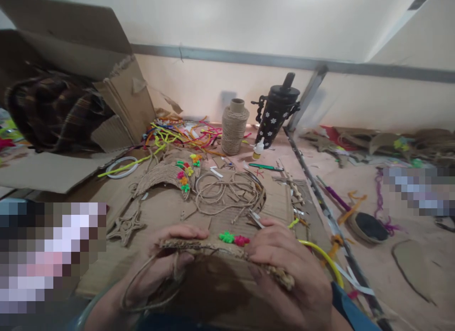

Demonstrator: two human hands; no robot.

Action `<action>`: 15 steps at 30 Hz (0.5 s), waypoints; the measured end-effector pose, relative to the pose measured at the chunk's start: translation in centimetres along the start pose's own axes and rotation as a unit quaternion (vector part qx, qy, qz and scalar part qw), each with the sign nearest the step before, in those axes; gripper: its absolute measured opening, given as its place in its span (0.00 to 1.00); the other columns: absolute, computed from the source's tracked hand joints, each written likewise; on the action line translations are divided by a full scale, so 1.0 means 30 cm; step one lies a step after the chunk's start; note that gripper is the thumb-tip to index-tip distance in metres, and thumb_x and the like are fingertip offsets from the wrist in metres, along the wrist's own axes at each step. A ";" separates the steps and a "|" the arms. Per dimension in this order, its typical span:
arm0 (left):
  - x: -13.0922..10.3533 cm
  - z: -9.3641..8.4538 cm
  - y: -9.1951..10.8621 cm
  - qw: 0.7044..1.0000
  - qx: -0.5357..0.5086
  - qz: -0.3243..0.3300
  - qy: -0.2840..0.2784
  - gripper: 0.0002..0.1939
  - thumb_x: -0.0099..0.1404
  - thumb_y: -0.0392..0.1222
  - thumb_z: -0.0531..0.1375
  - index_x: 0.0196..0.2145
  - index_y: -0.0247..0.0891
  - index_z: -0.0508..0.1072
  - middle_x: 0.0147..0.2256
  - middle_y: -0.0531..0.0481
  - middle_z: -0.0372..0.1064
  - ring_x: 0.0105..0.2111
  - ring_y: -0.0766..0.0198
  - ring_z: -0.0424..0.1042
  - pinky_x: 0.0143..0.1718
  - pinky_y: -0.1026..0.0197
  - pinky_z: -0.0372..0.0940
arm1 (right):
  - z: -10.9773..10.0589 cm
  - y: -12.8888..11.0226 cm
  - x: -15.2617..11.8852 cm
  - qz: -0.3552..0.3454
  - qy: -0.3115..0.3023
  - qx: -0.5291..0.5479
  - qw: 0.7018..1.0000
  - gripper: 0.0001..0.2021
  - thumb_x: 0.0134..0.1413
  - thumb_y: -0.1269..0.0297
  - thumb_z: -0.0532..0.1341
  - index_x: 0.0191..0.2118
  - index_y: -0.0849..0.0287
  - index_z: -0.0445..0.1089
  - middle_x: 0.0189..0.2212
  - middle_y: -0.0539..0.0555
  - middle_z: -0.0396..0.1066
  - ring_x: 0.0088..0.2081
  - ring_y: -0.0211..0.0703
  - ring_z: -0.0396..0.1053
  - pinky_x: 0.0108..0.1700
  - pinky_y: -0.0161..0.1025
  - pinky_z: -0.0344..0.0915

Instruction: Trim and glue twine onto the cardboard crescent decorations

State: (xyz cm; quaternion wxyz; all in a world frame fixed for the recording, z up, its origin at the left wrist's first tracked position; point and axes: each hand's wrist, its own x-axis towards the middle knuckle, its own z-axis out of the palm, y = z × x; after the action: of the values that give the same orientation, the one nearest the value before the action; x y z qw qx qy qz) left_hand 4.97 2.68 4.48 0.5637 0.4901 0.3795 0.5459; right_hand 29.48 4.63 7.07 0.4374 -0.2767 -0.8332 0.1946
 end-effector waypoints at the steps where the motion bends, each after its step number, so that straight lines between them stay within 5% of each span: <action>1: -0.003 0.001 -0.005 1.000 -0.009 -0.014 -0.003 0.14 0.53 0.31 0.69 0.36 0.48 0.82 0.36 0.51 0.81 0.35 0.66 0.78 0.38 0.70 0.70 | 0.000 -0.005 -0.001 0.009 0.002 0.002 1.000 0.13 0.51 0.80 0.58 0.40 0.56 0.68 0.30 0.48 0.73 0.34 0.41 0.73 0.54 0.47 0.64; 7: -0.010 0.001 -0.039 0.994 -0.086 -0.074 0.012 0.08 0.57 0.38 0.68 0.37 0.45 0.81 0.34 0.50 0.79 0.28 0.69 0.72 0.29 0.70 0.67 | 0.008 -0.028 -0.002 0.028 0.018 -0.001 0.999 0.13 0.52 0.80 0.58 0.40 0.54 0.69 0.30 0.48 0.73 0.33 0.41 0.73 0.53 0.47 0.65; 11: -0.006 -0.001 -0.040 0.997 -0.059 -0.053 0.021 0.05 0.56 0.41 0.69 0.32 0.43 0.82 0.31 0.49 0.79 0.28 0.67 0.72 0.29 0.68 0.66 | 0.004 -0.050 0.004 0.024 0.002 -0.012 1.000 0.14 0.52 0.79 0.58 0.41 0.53 0.68 0.30 0.48 0.74 0.33 0.41 0.74 0.53 0.45 0.66; 15: -0.011 0.000 -0.046 0.995 -0.098 -0.017 -0.001 0.05 0.58 0.38 0.67 0.34 0.47 0.82 0.34 0.53 0.80 0.35 0.66 0.76 0.38 0.69 0.68 | -0.055 -0.061 -0.027 0.003 -0.098 -0.034 0.995 0.15 0.54 0.67 0.64 0.48 0.51 0.69 0.36 0.52 0.78 0.39 0.46 0.76 0.56 0.44 0.65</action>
State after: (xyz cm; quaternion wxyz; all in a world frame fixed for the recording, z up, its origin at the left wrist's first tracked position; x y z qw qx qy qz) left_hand 5.27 2.46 3.11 0.6186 0.4265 0.3315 0.5706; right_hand 30.72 2.85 8.51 0.3428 -0.2736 -0.8776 0.1935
